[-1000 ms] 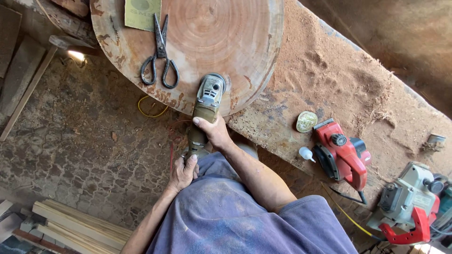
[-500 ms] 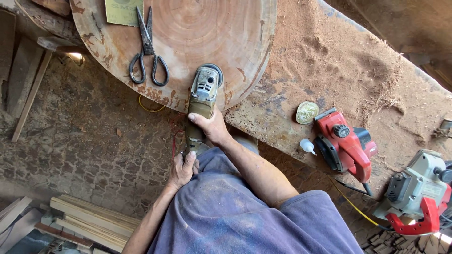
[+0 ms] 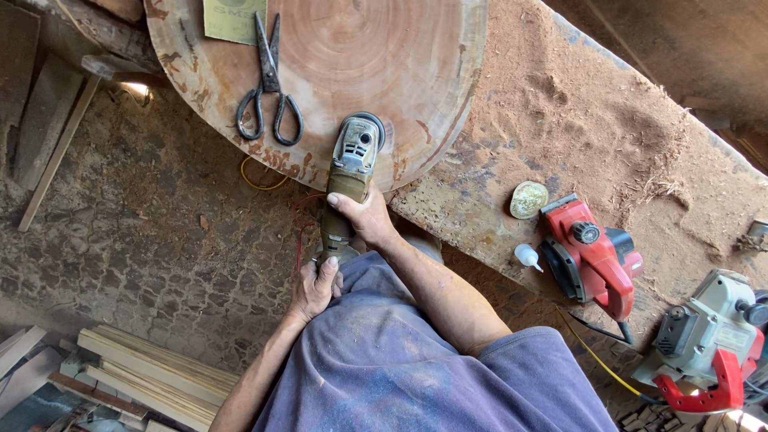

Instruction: Sanding a round wooden slab using an angle grinder and applying glue to fill cracks in the wood.

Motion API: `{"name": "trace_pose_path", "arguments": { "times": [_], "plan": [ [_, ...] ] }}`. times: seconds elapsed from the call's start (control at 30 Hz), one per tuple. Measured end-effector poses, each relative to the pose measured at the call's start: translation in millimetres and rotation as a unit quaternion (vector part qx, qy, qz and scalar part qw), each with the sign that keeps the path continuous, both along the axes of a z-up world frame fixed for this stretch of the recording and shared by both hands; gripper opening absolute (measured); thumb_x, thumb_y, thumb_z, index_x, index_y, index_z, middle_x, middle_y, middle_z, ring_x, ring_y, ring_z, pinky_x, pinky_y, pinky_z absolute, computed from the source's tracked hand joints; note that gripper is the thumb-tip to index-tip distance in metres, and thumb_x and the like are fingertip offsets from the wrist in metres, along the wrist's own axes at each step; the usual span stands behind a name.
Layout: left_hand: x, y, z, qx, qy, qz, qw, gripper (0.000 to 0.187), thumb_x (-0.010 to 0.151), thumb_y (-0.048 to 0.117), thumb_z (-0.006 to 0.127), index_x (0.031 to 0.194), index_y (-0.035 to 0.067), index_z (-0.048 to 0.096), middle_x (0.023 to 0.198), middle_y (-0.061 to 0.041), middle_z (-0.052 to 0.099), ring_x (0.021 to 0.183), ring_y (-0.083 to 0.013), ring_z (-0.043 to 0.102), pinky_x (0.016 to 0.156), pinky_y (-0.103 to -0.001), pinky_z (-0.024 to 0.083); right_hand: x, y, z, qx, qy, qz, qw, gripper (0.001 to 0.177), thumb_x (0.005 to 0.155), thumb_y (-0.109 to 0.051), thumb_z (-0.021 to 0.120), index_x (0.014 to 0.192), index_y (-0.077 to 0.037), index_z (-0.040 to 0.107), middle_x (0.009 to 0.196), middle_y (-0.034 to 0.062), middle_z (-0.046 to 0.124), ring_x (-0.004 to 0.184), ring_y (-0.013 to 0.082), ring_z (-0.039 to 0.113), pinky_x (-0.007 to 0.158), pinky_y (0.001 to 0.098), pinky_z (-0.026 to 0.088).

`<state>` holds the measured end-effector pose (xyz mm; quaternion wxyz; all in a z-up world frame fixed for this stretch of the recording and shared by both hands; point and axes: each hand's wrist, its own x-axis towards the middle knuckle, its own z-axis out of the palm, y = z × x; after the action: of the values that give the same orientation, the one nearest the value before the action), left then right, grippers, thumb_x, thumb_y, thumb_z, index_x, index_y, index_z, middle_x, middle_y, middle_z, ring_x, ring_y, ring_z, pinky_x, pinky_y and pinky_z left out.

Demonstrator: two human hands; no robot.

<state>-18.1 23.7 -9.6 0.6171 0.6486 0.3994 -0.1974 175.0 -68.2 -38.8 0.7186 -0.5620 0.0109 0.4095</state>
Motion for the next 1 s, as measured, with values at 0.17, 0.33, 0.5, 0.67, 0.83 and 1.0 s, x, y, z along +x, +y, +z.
{"name": "trace_pose_path", "arguments": {
  "times": [0.17, 0.33, 0.5, 0.67, 0.83, 1.0],
  "plan": [
    [-16.4, 1.9, -2.8, 0.001, 0.015, 0.001, 1.0, 0.069, 0.093, 0.071, 0.048, 0.091, 0.003, 0.065, 0.065, -0.004, 0.067, 0.054, -0.0132, 0.064, 0.053, -0.03, 0.053, -13.6, 4.9, 3.3, -0.003, 0.023, -0.004, 1.0, 0.057, 0.085, -0.032, 0.082, 0.125, -0.002, 0.054, 0.108, 0.0054, 0.067, 0.098, 0.0135, 0.063, 0.09, 0.0323, 0.056],
    [-34.6, 5.9, -5.5, -0.004, 0.02, 0.016, 1.0, 0.071, 0.094, 0.07, 0.05, 0.089, 0.002, 0.068, 0.065, -0.005, 0.067, 0.055, -0.0135, 0.063, 0.053, -0.031, 0.051, -24.7, 11.0, 7.3, 0.027, 0.028, -0.014, 0.999, 0.058, 0.085, -0.029, 0.081, 0.128, -0.003, 0.052, 0.113, 0.0037, 0.064, 0.103, 0.0123, 0.06, 0.093, 0.0311, 0.053],
    [-29.4, 8.1, 3.5, -0.002, 0.016, 0.005, 1.0, 0.065, 0.091, 0.069, 0.05, 0.095, 0.006, 0.067, 0.064, -0.003, 0.067, 0.056, -0.0112, 0.064, 0.053, -0.029, 0.053, -33.6, 6.5, -0.2, 0.005, 0.016, 0.0, 1.0, 0.053, 0.088, -0.029, 0.08, 0.125, -0.001, 0.055, 0.11, 0.0061, 0.066, 0.1, 0.014, 0.061, 0.092, 0.032, 0.054],
    [-60.2, 9.8, -34.5, -0.014, -0.005, -0.031, 0.999, 0.07, 0.093, 0.069, 0.05, 0.098, 0.001, 0.066, 0.07, -0.008, 0.066, 0.061, -0.0174, 0.063, 0.056, -0.034, 0.054, -43.4, -11.5, -8.1, -0.015, 0.025, -0.039, 0.999, 0.049, 0.087, -0.027, 0.08, 0.122, -0.001, 0.056, 0.106, 0.0048, 0.066, 0.096, 0.0141, 0.062, 0.088, 0.0326, 0.054],
    [-33.1, 25.9, -44.5, 0.132, -0.083, -0.082, 0.984, 0.086, 0.088, 0.065, 0.066, 0.133, -0.008, 0.054, 0.118, -0.027, 0.068, 0.113, -0.0363, 0.066, 0.092, -0.047, 0.053, -38.4, -25.7, 18.2, 0.042, 0.026, -0.054, 0.997, 0.041, 0.091, -0.026, 0.075, 0.117, 0.003, 0.063, 0.103, 0.0074, 0.07, 0.092, 0.0167, 0.066, 0.084, 0.0341, 0.057],
    [23.2, 38.1, 23.2, 0.319, -0.217, -0.304, 0.871, 0.098, 0.074, 0.059, 0.081, 0.133, -0.01, 0.046, 0.153, -0.048, 0.04, 0.13, -0.0505, 0.049, 0.099, -0.051, 0.05, -39.5, -19.2, 53.1, 0.032, 0.029, -0.087, 0.995, 0.04, 0.088, -0.023, 0.075, 0.118, 0.001, 0.062, 0.103, 0.0066, 0.07, 0.092, 0.0159, 0.066, 0.084, 0.0328, 0.056]
  ]
}}
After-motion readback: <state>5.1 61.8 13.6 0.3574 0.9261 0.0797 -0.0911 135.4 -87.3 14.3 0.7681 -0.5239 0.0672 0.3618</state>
